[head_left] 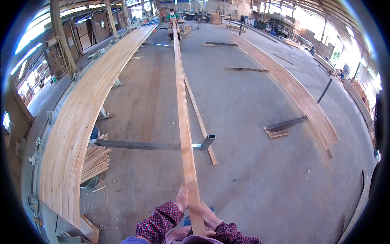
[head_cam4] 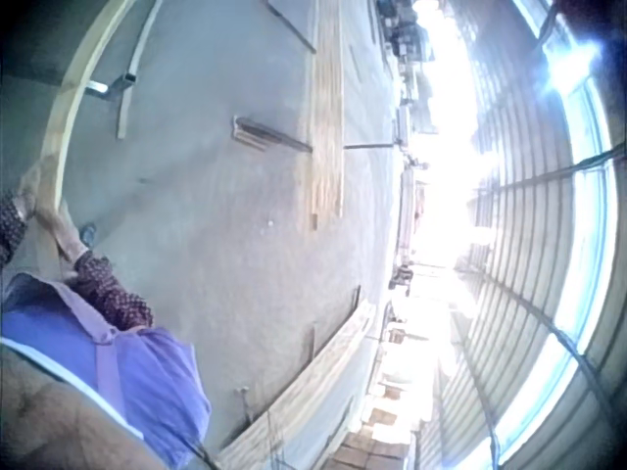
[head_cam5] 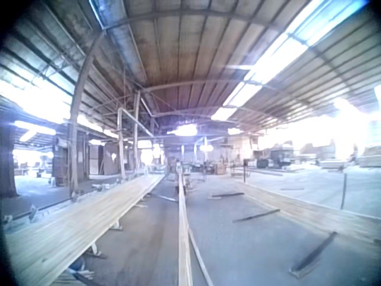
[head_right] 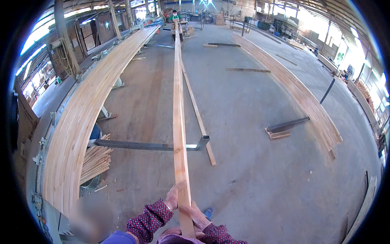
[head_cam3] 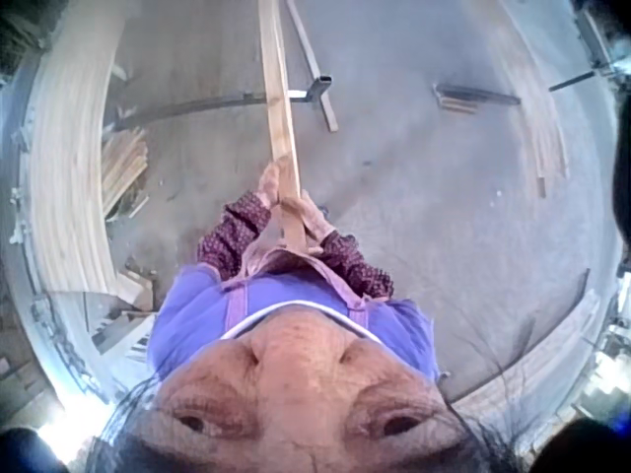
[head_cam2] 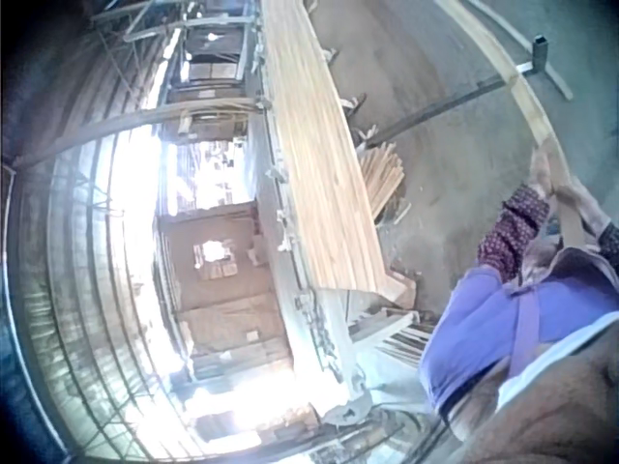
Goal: The person picks up long, thin wooden planks from a pile on the floor and carries them to a metal rack. They place the planks onto the rack one by one, stacking them neatly. The person repeats this process multiple times, moving back and forth between the floor pile and the rack.
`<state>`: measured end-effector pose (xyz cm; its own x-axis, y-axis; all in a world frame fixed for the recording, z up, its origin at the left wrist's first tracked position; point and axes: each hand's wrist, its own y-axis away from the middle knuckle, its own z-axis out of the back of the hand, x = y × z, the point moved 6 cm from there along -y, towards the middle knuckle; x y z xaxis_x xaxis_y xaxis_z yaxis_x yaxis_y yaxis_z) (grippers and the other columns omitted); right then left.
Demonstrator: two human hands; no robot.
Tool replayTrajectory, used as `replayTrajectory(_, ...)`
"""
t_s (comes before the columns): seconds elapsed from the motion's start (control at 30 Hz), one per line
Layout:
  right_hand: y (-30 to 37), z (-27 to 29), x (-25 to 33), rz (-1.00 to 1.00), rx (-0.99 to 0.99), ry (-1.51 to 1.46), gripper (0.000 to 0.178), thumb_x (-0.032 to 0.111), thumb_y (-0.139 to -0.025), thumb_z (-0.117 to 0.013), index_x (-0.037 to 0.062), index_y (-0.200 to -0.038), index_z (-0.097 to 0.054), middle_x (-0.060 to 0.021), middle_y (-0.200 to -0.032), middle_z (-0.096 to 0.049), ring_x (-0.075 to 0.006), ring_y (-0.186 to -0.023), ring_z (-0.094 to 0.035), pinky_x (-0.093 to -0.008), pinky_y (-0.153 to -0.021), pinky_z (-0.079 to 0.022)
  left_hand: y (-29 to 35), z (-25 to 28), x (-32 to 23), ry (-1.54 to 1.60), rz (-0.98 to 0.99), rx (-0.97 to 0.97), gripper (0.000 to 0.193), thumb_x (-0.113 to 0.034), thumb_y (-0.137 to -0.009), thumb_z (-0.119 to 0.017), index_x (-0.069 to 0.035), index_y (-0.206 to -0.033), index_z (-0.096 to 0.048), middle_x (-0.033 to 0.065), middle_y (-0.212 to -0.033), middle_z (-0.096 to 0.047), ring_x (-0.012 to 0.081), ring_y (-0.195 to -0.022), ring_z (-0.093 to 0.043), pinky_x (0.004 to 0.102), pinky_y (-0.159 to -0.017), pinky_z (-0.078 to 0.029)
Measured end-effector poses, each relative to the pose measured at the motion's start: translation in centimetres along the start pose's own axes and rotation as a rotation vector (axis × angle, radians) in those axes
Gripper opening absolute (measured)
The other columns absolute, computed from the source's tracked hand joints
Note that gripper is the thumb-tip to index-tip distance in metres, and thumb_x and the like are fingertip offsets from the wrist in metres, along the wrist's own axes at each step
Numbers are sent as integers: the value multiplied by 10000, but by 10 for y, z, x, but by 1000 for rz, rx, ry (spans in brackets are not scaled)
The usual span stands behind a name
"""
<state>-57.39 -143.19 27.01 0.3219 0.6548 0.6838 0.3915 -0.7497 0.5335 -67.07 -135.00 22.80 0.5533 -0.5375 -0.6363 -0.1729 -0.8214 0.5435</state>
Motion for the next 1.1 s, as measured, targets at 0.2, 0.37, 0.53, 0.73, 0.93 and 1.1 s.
replayTrajectory(0.2,25,-5,27,-109,30,-172,444,302,-856,-642,58,-1207,-519,-52,-1007,-601,-157,-848,-596,-318,-744,-516,27,-48,-47,-211,-124,4,278,-257,-887,-607,-45,-1060,-560,49,-879,-589,160,-744,-606,318,-614,-522)
replayTrajectory(0.37,67,-8,80,-65,79,-119,455,339,-865,-605,18,-1181,-539,-98,-1006,-633,-182,-841,-634,-338,-761,-532,64,-117,-77,-54,-22,22,319,-255,-864,-657,-16,-1051,-558,65,-851,-589,169,-719,-607,326,-599,-524)
replayTrajectory(0.53,123,14,122,-13,3,-186,473,360,-859,-619,5,-1160,-534,-102,-971,-641,-193,-801,-646,-332,-734,-542,91,-187,-84,-89,-31,121,361,-281,-847,-688,-4,-1034,-552,85,-866,-605,195,-741,-622,325,-614,-529)
replayTrajectory(0.73,174,62,143,-50,-204,-164,557,391,-865,-602,-25,-1224,-512,-153,-1062,-636,-219,-862,-655,-340,-781,-542,90,-235,-41,-190,145,46,534,-338,-817,-706,-50,-1188,-454,104,-1056,-556,213,-923,-594,387,-759,-540)
replayTrajectory(0.93,205,161,143,-123,-221,-109,508,377,-872,-605,-4,-1201,-537,-79,-994,-641,-137,-793,-640,-279,-681,-533,34,-276,57,-266,219,133,532,-356,-813,-697,-68,-1192,-463,95,-1050,-561,230,-917,-611,419,-752,-543)
replayTrajectory(1.1,187,235,144,0,-133,-84,498,371,-870,-609,50,-1238,-515,-26,-977,-606,-82,-792,-588,-252,-674,-502,-15,-318,109,-287,115,369,469,-405,-849,-629,-115,-1177,-458,75,-1007,-529,244,-942,-569,463,-802,-508)
